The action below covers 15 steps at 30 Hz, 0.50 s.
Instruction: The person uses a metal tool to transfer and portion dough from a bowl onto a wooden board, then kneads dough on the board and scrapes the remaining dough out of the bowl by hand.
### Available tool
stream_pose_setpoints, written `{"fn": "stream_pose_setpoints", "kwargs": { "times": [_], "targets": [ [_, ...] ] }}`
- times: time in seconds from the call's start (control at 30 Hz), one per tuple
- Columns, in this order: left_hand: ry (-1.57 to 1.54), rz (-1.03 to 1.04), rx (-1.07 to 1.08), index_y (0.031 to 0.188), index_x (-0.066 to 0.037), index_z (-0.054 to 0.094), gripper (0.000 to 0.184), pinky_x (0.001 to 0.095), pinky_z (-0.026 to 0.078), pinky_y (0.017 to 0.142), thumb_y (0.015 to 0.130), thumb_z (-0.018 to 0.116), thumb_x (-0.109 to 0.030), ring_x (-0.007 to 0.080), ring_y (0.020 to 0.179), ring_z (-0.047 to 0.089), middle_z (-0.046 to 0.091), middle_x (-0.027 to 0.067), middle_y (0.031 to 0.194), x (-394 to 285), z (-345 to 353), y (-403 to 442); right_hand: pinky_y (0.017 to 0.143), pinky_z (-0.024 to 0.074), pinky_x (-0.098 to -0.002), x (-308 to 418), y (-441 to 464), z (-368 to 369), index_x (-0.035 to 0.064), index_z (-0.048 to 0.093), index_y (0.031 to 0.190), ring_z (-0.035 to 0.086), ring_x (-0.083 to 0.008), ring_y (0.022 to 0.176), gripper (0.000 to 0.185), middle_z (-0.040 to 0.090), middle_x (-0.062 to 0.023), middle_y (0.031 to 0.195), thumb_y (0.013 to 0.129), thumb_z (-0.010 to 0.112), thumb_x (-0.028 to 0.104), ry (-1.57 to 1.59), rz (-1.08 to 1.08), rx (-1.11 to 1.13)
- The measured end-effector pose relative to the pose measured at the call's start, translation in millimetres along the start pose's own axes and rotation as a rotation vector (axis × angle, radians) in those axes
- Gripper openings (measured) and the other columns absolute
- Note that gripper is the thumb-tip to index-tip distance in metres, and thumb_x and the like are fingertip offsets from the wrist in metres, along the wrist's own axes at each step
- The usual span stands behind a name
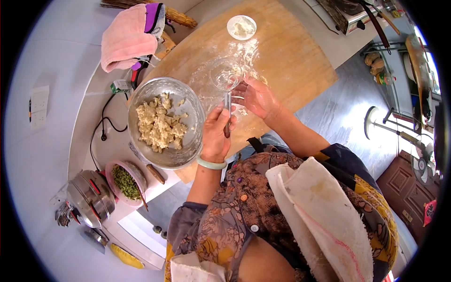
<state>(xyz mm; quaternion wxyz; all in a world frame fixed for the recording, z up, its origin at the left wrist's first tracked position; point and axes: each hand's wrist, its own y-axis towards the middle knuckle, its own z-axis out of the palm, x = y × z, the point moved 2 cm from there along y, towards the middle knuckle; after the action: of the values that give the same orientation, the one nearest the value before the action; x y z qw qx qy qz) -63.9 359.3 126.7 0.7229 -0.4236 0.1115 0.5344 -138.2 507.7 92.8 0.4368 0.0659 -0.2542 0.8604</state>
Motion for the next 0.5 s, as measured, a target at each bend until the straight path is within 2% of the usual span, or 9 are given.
{"fn": "stream_pose_setpoints", "kwargs": {
  "times": [0.1,0.2,0.3,0.5],
  "targets": [
    [0.085,0.046,-0.035,0.109,-0.004,0.058,0.016,0.0258,0.044,0.063,0.094,0.059,-0.01,0.014,0.077,0.057,0.064,0.0114,0.104,-3.4,3.7,-0.9,0.091,0.0479,-0.0444,-0.2,-0.9,-2.3,0.0065,0.059,0.099,0.06,-0.0246,0.095,0.023,0.062,-0.0115,0.098,0.094,0.057,0.029,0.042,-0.023,-0.051],
    [0.134,0.095,-0.066,0.115,-0.002,0.057,0.023,0.0259,0.045,0.066,0.093,0.06,-0.009,0.0134,0.078,0.057,0.064,0.011,0.105,-4.9,4.4,-2.6,0.085,0.0516,-0.0418,0.9,-0.5,-9.6,0.0053,0.061,0.093,0.063,-0.0207,0.084,0.017,0.063,-0.0082,0.088,0.093,0.06,0.022,-0.12,-0.174,-0.077],
    [0.202,0.151,-0.088,0.121,0.0,0.056,0.03,0.0259,0.045,0.068,0.093,0.062,-0.009,0.0132,0.079,0.057,0.064,0.0103,0.105,-4.1,3.7,-3.9,0.077,0.0535,-0.0363,1.6,-4.2,-3.1,0.0019,0.061,0.094,0.06,-0.0175,0.072,0.013,0.062,-0.0072,0.084,0.089,0.065,0.014,-0.247,-0.175,-0.111],
    [0.39,0.253,-0.111,0.125,0.001,0.056,0.037,0.0264,0.046,0.072,0.09,0.064,-0.007,0.0131,0.085,0.059,0.064,0.0079,0.105,-4.2,2.0,-5.8,0.064,0.0474,-0.0285,4.7,-15.5,29.9,0.0008,0.059,0.097,0.056,-0.0139,0.067,0.016,0.061,-0.0052,0.079,0.087,0.066,0.01,-0.255,-0.08,-0.189]
  ]
}}
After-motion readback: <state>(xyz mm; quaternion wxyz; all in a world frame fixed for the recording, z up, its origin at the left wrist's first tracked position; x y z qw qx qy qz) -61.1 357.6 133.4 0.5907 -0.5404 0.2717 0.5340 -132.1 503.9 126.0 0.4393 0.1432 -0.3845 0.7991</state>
